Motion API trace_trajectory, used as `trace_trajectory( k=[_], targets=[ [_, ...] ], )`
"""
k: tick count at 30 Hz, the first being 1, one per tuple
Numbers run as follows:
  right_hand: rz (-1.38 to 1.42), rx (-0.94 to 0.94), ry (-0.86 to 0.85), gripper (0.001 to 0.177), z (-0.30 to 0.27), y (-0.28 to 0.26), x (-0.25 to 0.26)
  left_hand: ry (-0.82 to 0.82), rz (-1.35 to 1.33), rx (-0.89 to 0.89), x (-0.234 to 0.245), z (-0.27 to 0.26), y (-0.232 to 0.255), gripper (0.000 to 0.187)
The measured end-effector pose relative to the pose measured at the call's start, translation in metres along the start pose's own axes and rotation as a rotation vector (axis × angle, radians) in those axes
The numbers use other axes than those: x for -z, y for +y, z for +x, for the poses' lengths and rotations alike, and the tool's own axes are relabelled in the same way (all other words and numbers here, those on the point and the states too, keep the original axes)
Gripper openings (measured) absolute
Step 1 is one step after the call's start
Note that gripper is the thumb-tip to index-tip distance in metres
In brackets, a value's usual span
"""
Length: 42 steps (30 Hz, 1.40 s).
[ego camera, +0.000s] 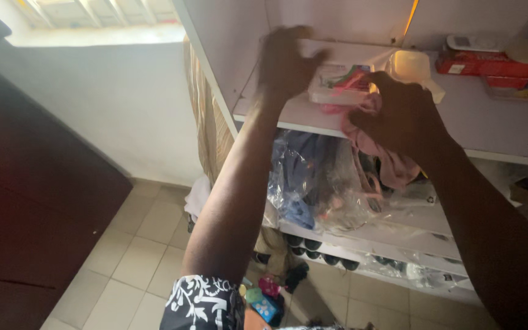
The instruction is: The person wipes a white shelf with a pink cloth, then picks up various small items from the floor and places them on the shelf. The person wipes the shelf surface and the items, including a digital scale, boxes, and bottles, before arranging them.
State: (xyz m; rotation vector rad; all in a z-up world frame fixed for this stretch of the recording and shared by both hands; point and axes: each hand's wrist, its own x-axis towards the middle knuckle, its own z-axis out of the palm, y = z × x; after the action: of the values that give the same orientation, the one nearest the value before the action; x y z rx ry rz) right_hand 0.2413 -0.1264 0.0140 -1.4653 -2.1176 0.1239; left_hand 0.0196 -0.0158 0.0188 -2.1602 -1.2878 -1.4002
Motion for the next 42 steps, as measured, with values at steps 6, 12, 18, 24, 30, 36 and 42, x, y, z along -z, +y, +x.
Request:
trace_trajectory(
  k=[6, 12, 18, 24, 30, 36, 42],
  targets=[
    [-0.026, 0.010, 0.000, 0.066, 0.003, -0.004, -0.001, -0.728, -0.024, -0.270, 0.003, 0.004, 0.031, 0.046],
    [-0.034, -0.016, -0.046, 0.068, 0.002, -0.006, 0.002, -0.557, -0.079, -0.353, -0.006, -0.008, 0.017, 0.023],
    [-0.029, -0.025, -0.074, 0.072, -0.002, 0.000, 0.002, -0.383, -0.288, -0.375, 0.014, -0.007, -0.005, 0.010],
    [-0.118, 0.065, -0.028, 0.073, 0.003, 0.005, -0.005, -0.386, -0.374, -0.032, 0.025, -0.020, -0.004, 0.009],
    [-0.052, 0.058, -0.056, 0.072, -0.003, 0.005, -0.003, -0.169, -0.287, -0.184, 0.019, -0.034, 0.005, 0.022],
    [-0.055, -0.001, -0.083, 0.069, -0.001, 0.005, -0.002, -0.155, -0.393, -0.099, 0.021, -0.058, 0.005, 0.028],
    [-0.008, 0.124, 0.053, 0.067, -0.005, 0.012, -0.006, -0.235, -0.434, 0.192, -0.008, -0.053, 0.002, 0.079]
  ],
)
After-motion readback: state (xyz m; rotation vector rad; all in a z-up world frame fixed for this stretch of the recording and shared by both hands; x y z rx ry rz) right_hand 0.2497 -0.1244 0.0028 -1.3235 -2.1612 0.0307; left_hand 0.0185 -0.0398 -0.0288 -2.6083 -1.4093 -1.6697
